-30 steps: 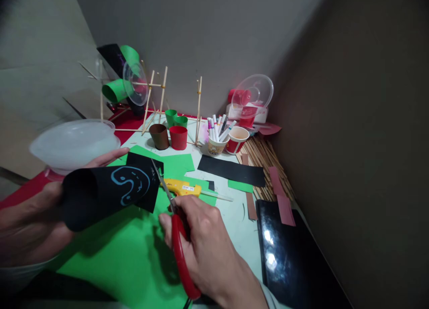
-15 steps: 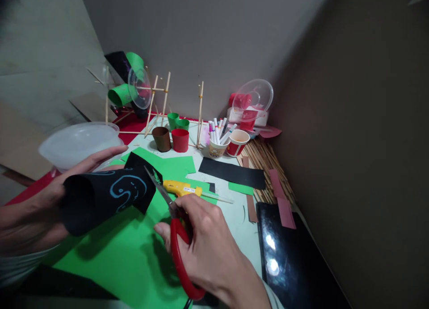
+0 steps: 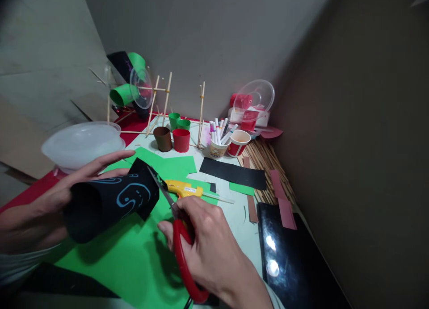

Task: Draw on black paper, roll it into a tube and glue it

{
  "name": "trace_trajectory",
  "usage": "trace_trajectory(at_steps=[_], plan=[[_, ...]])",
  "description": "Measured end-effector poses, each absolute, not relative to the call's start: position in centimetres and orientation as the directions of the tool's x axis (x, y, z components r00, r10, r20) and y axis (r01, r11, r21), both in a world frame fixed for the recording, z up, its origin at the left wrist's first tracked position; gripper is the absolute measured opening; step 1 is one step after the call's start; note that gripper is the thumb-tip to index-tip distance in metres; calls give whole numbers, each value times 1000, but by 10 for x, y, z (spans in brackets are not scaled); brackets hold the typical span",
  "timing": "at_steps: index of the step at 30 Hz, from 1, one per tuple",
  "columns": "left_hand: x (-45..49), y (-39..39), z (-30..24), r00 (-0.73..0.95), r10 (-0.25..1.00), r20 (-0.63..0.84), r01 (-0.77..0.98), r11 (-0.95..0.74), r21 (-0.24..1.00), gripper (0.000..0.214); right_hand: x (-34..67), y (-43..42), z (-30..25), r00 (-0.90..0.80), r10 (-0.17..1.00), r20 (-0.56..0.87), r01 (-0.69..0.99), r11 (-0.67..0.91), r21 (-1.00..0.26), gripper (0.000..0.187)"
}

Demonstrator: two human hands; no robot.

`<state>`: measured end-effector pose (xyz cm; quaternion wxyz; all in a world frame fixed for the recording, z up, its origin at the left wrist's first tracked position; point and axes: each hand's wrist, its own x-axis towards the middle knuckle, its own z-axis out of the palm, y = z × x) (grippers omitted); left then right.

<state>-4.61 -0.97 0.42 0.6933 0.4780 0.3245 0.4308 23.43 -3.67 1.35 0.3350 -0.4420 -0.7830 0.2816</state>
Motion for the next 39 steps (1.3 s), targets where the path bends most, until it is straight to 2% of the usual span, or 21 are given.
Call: trace_trajectory(at_steps=[7, 11, 15, 19, 21, 24, 27, 31, 34, 37, 39], plan=[[-53, -6, 9, 470, 881, -43, -287, 199, 937, 89, 237, -38, 13, -420, 871, 254, 538, 465, -703, 15], [-48, -12, 18, 386, 918, -91, -321, 226, 920, 85, 238, -38, 15, -443, 868, 223, 536, 456, -711, 16], [-37, -18, 24, 321, 946, -46, -324, 156, 933, 83, 239, -37, 15, -446, 873, 198, 556, 443, -703, 15], [-34, -16, 22, 281, 960, -5, -210, 67, 975, 82, 239, -37, 14, -455, 870, 188, 545, 439, -714, 18], [-40, -9, 18, 318, 948, 23, -162, 31, 986, 83, 239, -37, 13, -453, 874, 177, 550, 430, -716, 18], [-53, 3, 11, 485, 869, 98, -100, -56, 993, 86, 240, -37, 13, -461, 872, 167, 547, 427, -720, 19], [-61, 9, 6, 512, 852, 111, -98, -71, 993, 91, 240, -38, 14, -476, 865, 155, 540, 427, -725, 19], [-58, 3, 11, 470, 879, 86, -103, -42, 994, 82, 240, -39, 15, -488, 860, 149, 533, 429, -729, 23], [-50, -3, 17, 452, 889, 81, -73, -54, 996, 85, 240, -39, 16, -489, 861, 143, 542, 428, -723, 20], [-41, -9, 24, 280, 960, 8, -83, 16, 996, 87, 240, -38, 15, -484, 866, 121, 566, 416, -711, 19], [-36, -13, 26, 287, 958, -20, -74, 43, 996, 85, 239, -39, 14, -484, 869, 102, 580, 407, -706, 21]])
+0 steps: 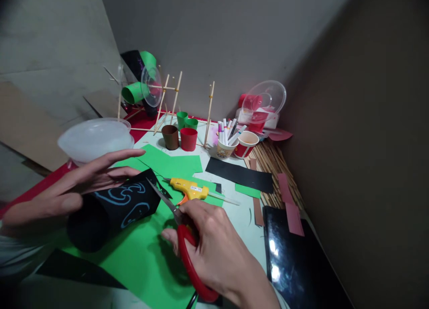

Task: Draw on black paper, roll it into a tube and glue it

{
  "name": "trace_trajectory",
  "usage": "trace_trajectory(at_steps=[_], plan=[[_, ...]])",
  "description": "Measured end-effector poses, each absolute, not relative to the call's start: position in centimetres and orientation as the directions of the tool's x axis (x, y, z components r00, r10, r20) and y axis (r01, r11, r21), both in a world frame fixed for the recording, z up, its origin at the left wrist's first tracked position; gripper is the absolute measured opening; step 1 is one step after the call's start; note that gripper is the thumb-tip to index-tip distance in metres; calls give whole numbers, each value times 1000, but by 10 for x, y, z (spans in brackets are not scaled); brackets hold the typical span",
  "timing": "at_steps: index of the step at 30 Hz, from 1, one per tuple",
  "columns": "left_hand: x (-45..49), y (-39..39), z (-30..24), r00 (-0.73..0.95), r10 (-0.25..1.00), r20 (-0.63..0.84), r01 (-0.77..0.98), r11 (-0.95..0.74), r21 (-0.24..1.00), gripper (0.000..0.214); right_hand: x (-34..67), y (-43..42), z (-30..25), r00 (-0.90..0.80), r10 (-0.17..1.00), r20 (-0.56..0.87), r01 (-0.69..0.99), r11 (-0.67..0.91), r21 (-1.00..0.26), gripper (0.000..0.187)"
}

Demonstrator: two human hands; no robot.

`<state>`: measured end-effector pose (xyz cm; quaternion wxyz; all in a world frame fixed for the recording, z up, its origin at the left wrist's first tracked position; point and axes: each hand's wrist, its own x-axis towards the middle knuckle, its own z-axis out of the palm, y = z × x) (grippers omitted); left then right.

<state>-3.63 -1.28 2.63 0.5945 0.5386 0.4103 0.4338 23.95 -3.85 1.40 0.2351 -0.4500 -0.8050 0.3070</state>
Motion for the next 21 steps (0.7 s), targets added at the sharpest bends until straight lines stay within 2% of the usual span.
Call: trace_trajectory(at_steps=[3, 9, 14, 21], plan=[[-34, -15, 26, 374, 927, -29, -59, 54, 997, 83, 239, -39, 13, -482, 872, 87, 587, 395, -706, 21], [-32, -18, 24, 318, 947, -48, -136, 95, 986, 86, 237, -39, 15, -498, 862, 99, 558, 406, -724, 21], [-30, -17, 28, 333, 943, -25, -175, 87, 981, 77, 236, -41, 16, -519, 852, 70, 544, 393, -742, 25], [-33, -15, 30, 389, 921, 2, -131, 53, 990, 75, 237, -40, 11, -527, 846, 84, 519, 398, -757, 27]])
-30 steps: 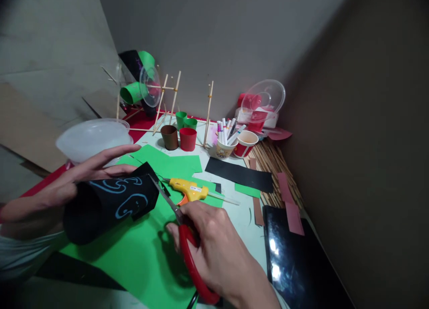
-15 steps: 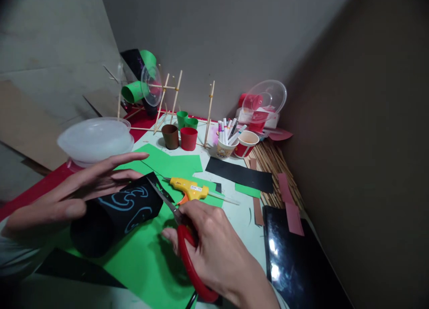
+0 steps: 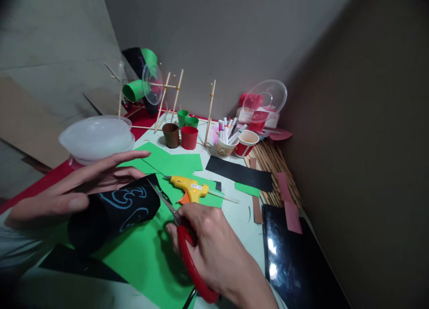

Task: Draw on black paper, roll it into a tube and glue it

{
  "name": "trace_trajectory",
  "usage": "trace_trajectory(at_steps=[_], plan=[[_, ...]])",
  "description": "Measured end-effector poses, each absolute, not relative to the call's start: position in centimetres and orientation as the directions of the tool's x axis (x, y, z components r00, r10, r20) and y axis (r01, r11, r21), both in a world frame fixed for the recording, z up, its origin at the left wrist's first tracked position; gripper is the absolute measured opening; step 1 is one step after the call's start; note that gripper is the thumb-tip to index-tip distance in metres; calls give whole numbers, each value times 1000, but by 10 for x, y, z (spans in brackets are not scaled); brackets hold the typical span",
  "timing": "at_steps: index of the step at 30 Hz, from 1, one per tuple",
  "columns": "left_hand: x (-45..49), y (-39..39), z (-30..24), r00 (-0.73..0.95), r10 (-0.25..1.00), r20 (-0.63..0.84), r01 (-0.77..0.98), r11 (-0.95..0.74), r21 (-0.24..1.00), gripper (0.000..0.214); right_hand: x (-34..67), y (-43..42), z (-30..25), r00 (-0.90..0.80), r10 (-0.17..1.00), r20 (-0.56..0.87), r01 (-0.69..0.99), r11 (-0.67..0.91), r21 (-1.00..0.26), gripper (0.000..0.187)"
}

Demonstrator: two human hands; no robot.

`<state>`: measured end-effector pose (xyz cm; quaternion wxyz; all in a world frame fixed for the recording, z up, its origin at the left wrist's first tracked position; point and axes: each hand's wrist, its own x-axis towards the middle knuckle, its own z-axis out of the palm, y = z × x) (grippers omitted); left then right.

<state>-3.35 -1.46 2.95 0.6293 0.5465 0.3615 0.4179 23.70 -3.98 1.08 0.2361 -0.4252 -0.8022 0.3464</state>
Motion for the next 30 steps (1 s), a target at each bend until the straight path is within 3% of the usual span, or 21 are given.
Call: trace_trajectory(at_steps=[3, 7, 13, 19, 24, 30], plan=[[-38, -6, 22, 429, 902, 50, -114, -1, 994, 79, 234, -40, 7, -497, 857, 137, 510, 416, -753, 23], [-36, 2, 7, 380, 918, 114, -182, -46, 982, 100, 229, -38, 2, -392, 880, 267, 512, 450, -732, 18], [-18, -13, 4, 307, 952, -5, -297, 101, 949, 99, 225, -39, 3, -292, 880, 375, 515, 475, -713, 20], [-8, -22, 14, 300, 950, -84, -357, 194, 914, 99, 224, -42, 2, -300, 875, 380, 522, 483, -703, 22], [-11, -21, 23, 200, 975, -101, -345, 166, 924, 90, 224, -40, 2, -343, 875, 343, 525, 481, -702, 23], [-14, -19, 29, 151, 987, -50, -231, 85, 969, 100, 226, -38, 5, -349, 899, 265, 536, 423, -730, 22]])
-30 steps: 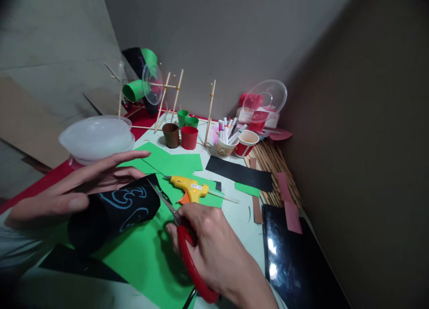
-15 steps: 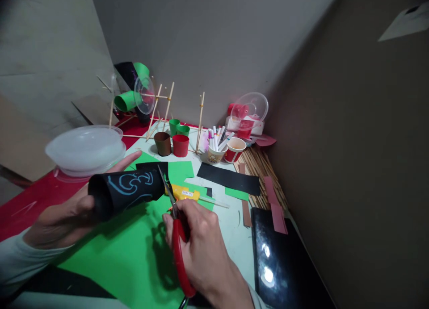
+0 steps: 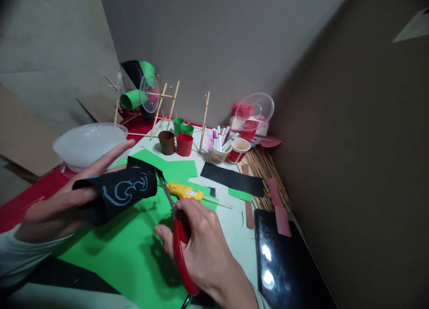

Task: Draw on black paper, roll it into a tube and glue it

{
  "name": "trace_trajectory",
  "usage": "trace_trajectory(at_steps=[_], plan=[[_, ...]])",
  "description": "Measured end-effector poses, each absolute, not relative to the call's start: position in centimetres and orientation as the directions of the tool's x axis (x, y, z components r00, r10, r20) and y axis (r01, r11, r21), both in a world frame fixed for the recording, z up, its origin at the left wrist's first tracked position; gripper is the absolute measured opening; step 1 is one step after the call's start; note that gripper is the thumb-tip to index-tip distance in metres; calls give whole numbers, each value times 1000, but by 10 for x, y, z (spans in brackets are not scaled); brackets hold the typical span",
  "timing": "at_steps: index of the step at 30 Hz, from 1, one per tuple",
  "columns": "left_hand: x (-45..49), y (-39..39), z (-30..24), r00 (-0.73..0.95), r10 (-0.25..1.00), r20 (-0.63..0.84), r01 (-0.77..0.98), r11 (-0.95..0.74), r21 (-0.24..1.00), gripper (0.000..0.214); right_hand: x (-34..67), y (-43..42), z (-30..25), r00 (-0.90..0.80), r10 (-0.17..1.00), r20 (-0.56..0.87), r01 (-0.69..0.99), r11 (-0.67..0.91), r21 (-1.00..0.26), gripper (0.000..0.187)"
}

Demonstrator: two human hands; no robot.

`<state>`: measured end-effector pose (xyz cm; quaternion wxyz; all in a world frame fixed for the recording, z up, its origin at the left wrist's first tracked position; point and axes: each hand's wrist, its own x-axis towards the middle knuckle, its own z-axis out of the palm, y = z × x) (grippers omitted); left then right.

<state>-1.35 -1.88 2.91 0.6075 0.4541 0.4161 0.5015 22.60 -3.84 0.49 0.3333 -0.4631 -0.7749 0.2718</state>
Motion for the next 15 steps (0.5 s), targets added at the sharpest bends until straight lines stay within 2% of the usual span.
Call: trace_trajectory(at_steps=[4, 8, 15], plan=[[-16, -19, 31, 82, 995, -59, -217, 76, 973, 101, 230, -36, 10, -380, 911, 157, 517, 350, -781, 26], [-21, -19, 33, 101, 991, -83, -286, 109, 952, 100, 234, -35, 16, -425, 904, 38, 455, 250, -855, 30], [-23, -17, 35, 63, 991, -115, -358, 130, 925, 87, 235, -35, 17, -472, 881, -7, 463, 241, -853, 34]])
